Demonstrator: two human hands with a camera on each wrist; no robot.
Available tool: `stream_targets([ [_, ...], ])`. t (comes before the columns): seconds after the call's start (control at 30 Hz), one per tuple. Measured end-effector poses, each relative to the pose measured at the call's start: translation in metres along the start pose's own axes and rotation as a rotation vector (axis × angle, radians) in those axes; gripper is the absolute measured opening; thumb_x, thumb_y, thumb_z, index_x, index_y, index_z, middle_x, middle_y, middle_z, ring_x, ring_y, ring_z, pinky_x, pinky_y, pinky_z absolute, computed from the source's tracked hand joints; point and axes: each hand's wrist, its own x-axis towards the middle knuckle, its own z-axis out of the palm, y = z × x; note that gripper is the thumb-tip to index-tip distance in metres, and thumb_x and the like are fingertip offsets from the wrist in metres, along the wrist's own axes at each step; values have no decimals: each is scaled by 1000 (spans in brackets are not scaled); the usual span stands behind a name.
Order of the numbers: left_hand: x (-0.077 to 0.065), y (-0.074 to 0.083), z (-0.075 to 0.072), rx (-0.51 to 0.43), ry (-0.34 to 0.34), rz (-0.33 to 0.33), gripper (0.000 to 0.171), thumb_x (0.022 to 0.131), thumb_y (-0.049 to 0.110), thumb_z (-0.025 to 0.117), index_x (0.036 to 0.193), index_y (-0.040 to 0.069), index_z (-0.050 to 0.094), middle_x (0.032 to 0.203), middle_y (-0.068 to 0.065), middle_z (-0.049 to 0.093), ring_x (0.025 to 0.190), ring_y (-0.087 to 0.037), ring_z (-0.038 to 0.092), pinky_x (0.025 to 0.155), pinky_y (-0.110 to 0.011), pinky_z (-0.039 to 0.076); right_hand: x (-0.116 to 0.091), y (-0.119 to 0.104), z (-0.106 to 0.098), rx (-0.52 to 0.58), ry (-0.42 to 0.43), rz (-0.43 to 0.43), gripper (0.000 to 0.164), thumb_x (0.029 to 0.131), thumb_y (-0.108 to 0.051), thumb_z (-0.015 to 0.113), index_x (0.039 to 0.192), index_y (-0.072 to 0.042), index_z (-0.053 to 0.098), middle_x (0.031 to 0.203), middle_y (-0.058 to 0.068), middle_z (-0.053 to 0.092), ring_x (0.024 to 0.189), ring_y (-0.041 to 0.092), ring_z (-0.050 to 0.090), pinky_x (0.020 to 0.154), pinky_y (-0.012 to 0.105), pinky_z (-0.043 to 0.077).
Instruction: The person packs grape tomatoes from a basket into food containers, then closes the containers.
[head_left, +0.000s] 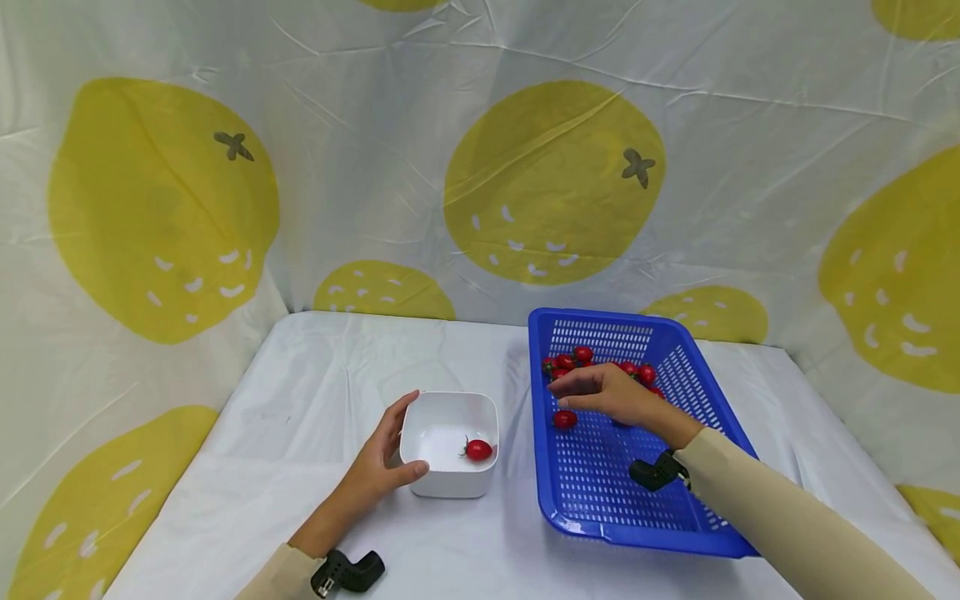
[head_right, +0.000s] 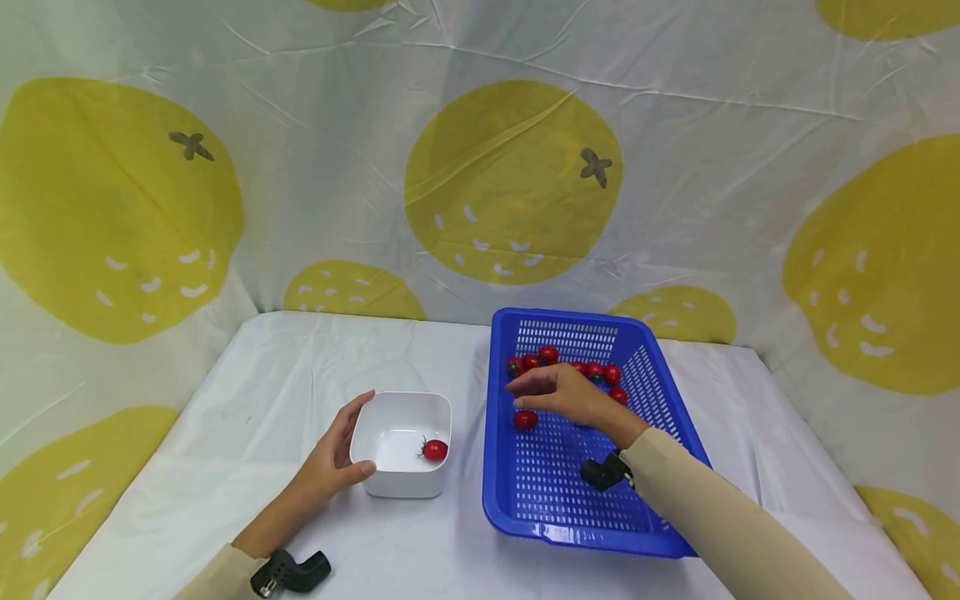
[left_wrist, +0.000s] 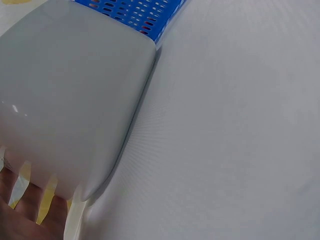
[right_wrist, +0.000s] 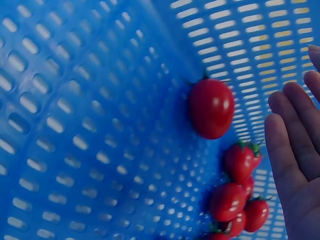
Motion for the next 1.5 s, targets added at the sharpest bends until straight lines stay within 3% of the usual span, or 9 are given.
stream_targets([
  [0.17,1,1,0,0,4,-9,87,82,12,71,152,30,23,154,-2,31,142,-24,26,111,-57,18,0,6,0,-27,-2,15,36,91,-20,68,121,0,65,116,18,66,106,25,65,89,32,52],
  [0.4,0,3,0,6,-1,-7,87,83,14,71,152,29,22,154,-2,30,142,-23,26,114,-43,21,0,13,2,-68,-39,46,35,90,-18,69,120,-1,66,118,16,66,111,29,62,92,38,50],
  [0.63,0,2,0,16,2,6,88,82,10,70,153,27,22,155,-4,29,143,-26,26,110,-57,19,2,19,3,-82,-70,6,31,88,-15,70,117,-3,68,114,14,68,109,28,63,91,34,51],
  [0.83,1,1,0,22,4,11,89,81,8,70,153,27,22,155,-5,28,143,-28,24,110,-59,18,3,23,4,-105,-74,-10,30,87,-15,71,116,-4,69,112,12,69,104,27,65,90,37,52],
  [0.93,0,1,0,21,4,10,88,81,9,70,153,26,21,155,-5,29,142,-28,26,112,-54,20,4,24,4,-127,-76,-14,30,87,-15,72,115,-5,70,111,10,69,103,25,65,91,40,51],
  [1.17,1,0,0,2,-4,13,88,82,11,71,153,25,21,155,-7,29,142,-28,26,112,-25,24,4,29,5,-170,-81,4,31,86,-17,73,116,-9,70,112,6,69,107,26,63,95,48,48],
  [1.5,1,0,0,-5,-14,13,88,82,10,71,153,26,21,155,-5,28,142,-27,25,111,-23,25,1,29,7,-188,-98,48,32,86,-13,73,118,-11,70,115,4,68,112,28,61,96,48,47],
])
